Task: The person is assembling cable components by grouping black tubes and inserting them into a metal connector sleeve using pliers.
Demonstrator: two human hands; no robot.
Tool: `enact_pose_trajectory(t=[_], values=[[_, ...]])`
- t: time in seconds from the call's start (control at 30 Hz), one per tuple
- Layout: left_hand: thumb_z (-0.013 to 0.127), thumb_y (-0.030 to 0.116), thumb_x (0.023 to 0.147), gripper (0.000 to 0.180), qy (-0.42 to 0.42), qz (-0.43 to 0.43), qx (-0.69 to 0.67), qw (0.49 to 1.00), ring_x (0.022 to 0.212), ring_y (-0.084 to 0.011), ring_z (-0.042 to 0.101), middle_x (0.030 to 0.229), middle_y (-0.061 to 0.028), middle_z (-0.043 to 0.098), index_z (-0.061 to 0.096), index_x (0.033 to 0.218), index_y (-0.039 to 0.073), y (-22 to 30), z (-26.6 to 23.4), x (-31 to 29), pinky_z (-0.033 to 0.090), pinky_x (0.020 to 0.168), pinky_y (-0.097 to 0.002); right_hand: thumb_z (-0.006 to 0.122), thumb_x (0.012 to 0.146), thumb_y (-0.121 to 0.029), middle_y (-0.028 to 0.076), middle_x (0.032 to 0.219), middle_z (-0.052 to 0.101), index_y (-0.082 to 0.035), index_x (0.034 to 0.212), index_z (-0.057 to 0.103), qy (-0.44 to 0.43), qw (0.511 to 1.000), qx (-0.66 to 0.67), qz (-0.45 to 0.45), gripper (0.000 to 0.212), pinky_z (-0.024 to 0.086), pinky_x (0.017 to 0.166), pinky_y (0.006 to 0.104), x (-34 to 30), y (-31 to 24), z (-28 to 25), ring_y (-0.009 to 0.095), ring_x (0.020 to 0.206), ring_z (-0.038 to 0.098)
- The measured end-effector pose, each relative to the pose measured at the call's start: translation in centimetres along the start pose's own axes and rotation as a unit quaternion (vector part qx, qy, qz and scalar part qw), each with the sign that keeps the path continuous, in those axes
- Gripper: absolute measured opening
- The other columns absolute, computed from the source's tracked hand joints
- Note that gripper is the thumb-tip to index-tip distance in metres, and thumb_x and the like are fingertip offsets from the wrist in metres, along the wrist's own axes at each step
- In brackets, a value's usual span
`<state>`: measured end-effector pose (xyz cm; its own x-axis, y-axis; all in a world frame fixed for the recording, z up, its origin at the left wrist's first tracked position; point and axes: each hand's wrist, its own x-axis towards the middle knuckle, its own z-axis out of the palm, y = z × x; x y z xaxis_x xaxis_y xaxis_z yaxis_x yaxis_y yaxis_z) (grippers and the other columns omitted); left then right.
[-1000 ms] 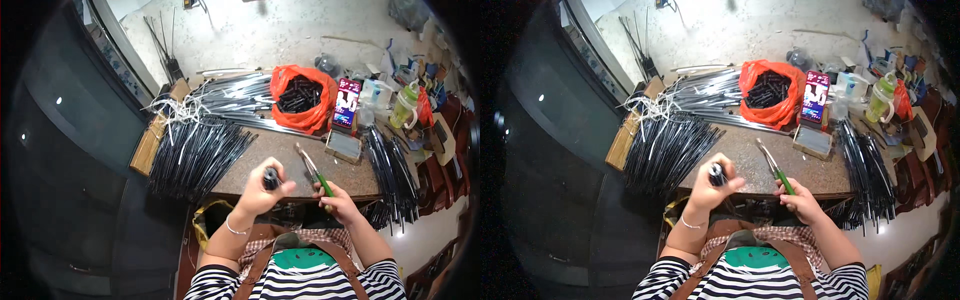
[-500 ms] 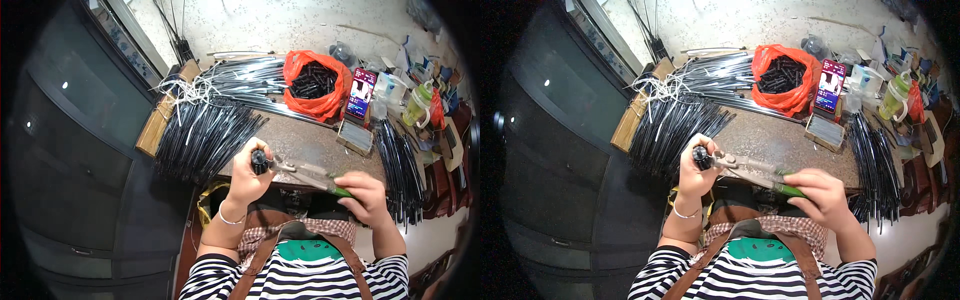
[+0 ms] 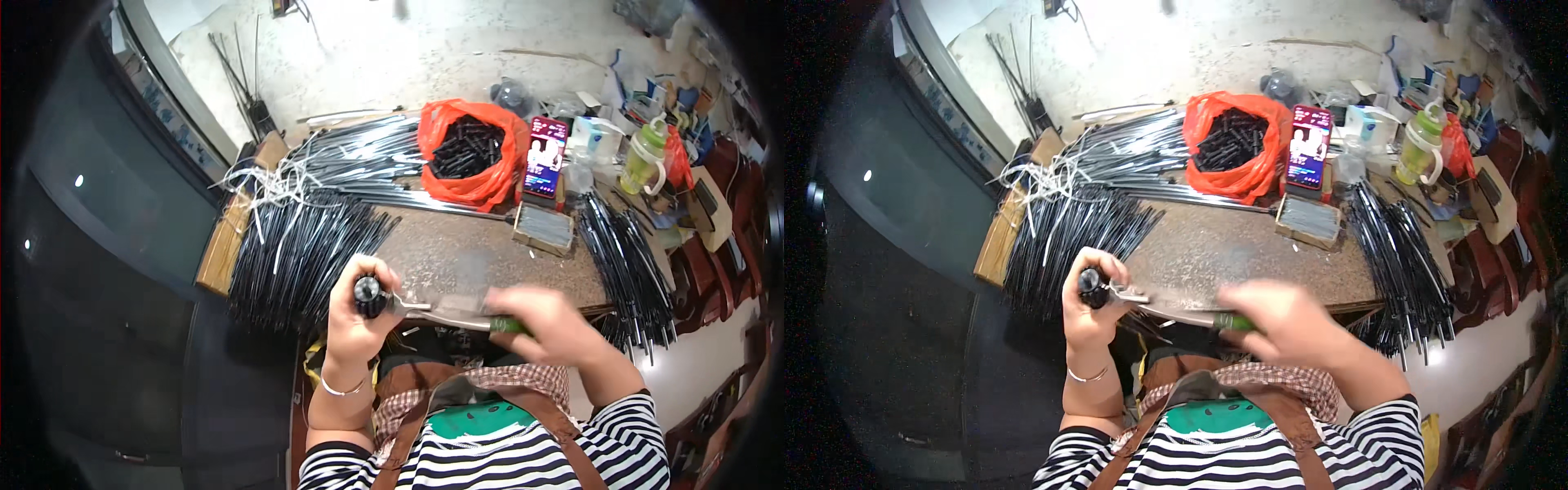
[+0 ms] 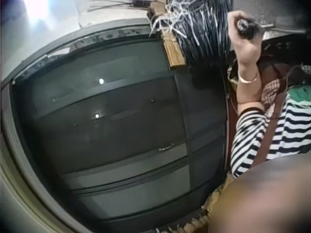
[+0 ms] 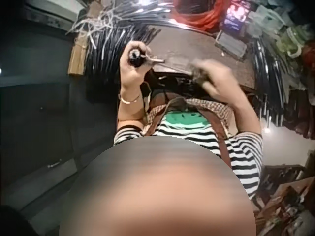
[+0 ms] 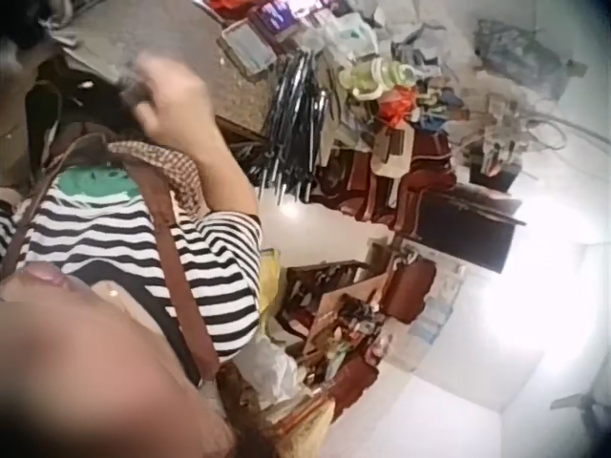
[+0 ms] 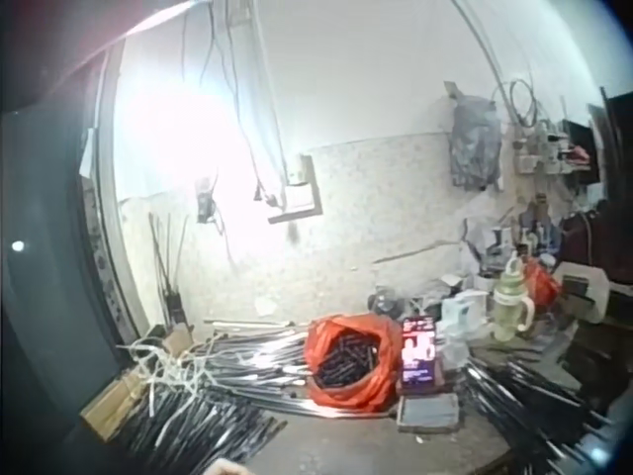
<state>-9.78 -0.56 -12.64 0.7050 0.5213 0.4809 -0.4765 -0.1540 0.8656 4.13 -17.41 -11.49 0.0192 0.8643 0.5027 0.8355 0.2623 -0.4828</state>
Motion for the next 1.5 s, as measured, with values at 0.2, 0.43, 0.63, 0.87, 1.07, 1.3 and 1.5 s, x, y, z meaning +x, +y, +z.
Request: enact_pose_trajectory(t=[0.2, 0.43, 0.63, 0.87, 1.07, 1.3, 1.5], values=[[0.057, -0.01, 0.055, 0.032, -0.049, -0.053, 0.0, 0.997, 0.063, -0.005, 0.041, 0.071, -0.0001, 0.043, 0.04, 0.079, 0.004, 0.1, 1.8, 0.9, 0.035, 0.058, -0.0161, 0.062, 0.06, -0.012, 0.003, 0.058, 0.048, 0.0, 0.09, 0.043, -0.21, 0.893, 0.315, 0.243, 0.037, 0.039, 0.041, 0.0243, -0.7, -0.1, 1.8, 0.013, 0.048, 0.05], [0.058, -0.002, 0.059, 0.027, -0.054, 0.041, 0.047, 0.997, 0.065, -0.0076, 0.042, 0.074, -0.0024, 0.043, 0.043, 0.081, 0.002, -1.0, 0.3, 1.3, 0.036, 0.058, -0.019, 0.056, 0.058, -0.003, 0.013, 0.064, 0.052, 0.002, 0.08, 0.048, -0.064, 0.957, 0.205, 0.197, 0.024, 0.041, 0.05, 0.0298, -1.4, -0.2, -0.2, 0.022, 0.054, 0.051], [0.06, 0.0, 0.061, 0.033, -0.14, 0.048, 0.091, 0.985, 0.066, -0.006, 0.042, 0.075, -0.0017, 0.045, 0.042, 0.088, -0.001, -0.5, 1.1, 1.8, 0.037, 0.061, -0.0186, 0.059, 0.051, -0.006, 0.006, 0.058, 0.048, 0.003, 0.088, 0.044, -0.164, 0.872, 0.36, 0.289, 0.041, 0.038, 0.043, 0.0232, -1.5, 0.6, 1.4, 0.011, 0.048, 0.046], [0.071, 0.016, 0.051, 0.04, -0.108, 0.024, 0.1, 0.989, 0.059, -0.0046, 0.038, 0.065, 0.0012, 0.042, 0.045, 0.078, 0.003, 0.7, 1.2, 2.2, 0.033, 0.054, -0.0168, 0.054, 0.064, -0.004, 0.011, 0.077, 0.05, -0.001, 0.093, 0.043, 0.019, 0.994, -0.075, 0.08, 0.031, 0.041, 0.058, 0.0291, -2.0, 0.2, 2.1, 0.021, 0.062, 0.05], [0.07, 0.015, 0.053, 0.034, -0.059, 0.002, 0.101, 0.993, 0.053, -0.0024, 0.035, 0.063, 0.0017, 0.042, 0.045, 0.071, 0.002, 0.7, 2.5, 1.5, 0.029, 0.048, -0.0149, 0.041, 0.077, -0.01, 0.009, 0.084, 0.052, -0.001, 0.113, 0.032, -0.19, 0.767, 0.536, 0.297, 0.038, 0.041, 0.064, 0.0261, -1.4, 0.1, 1.5, 0.014, 0.071, 0.05], [0.067, 0.009, 0.056, 0.026, -0.041, 0.009, 0.111, 0.993, 0.05, -0.0007, 0.035, 0.06, 0.0034, 0.041, 0.045, 0.068, 0.003, 0.9, 2.8, 1.2, 0.029, 0.045, -0.0136, 0.041, 0.074, 0.0, 0.006, 0.059, 0.048, 0.002, 0.092, 0.045, -0.214, 0.752, 0.53, 0.329, 0.019, 0.036, 0.045, 0.0206, -2.6, -0.3, 3.2, 0.01, 0.049, 0.046], [0.065, 0.011, 0.057, 0.038, 0.032, 0.038, 0.072, 0.996, 0.055, -0.001, 0.037, 0.061, 0.0017, 0.044, 0.045, 0.086, -0.002, 0.4, 3.6, 0.4, 0.029, 0.05, -0.0132, 0.052, 0.07, -0.004, 0.011, 0.061, 0.049, -0.001, 0.083, 0.047, 0.0, 0.961, 0.21, 0.181, 0.013, 0.04, 0.049, 0.0242, -1.8, -1.1, 3.9, 0.016, 0.05, 0.049]])
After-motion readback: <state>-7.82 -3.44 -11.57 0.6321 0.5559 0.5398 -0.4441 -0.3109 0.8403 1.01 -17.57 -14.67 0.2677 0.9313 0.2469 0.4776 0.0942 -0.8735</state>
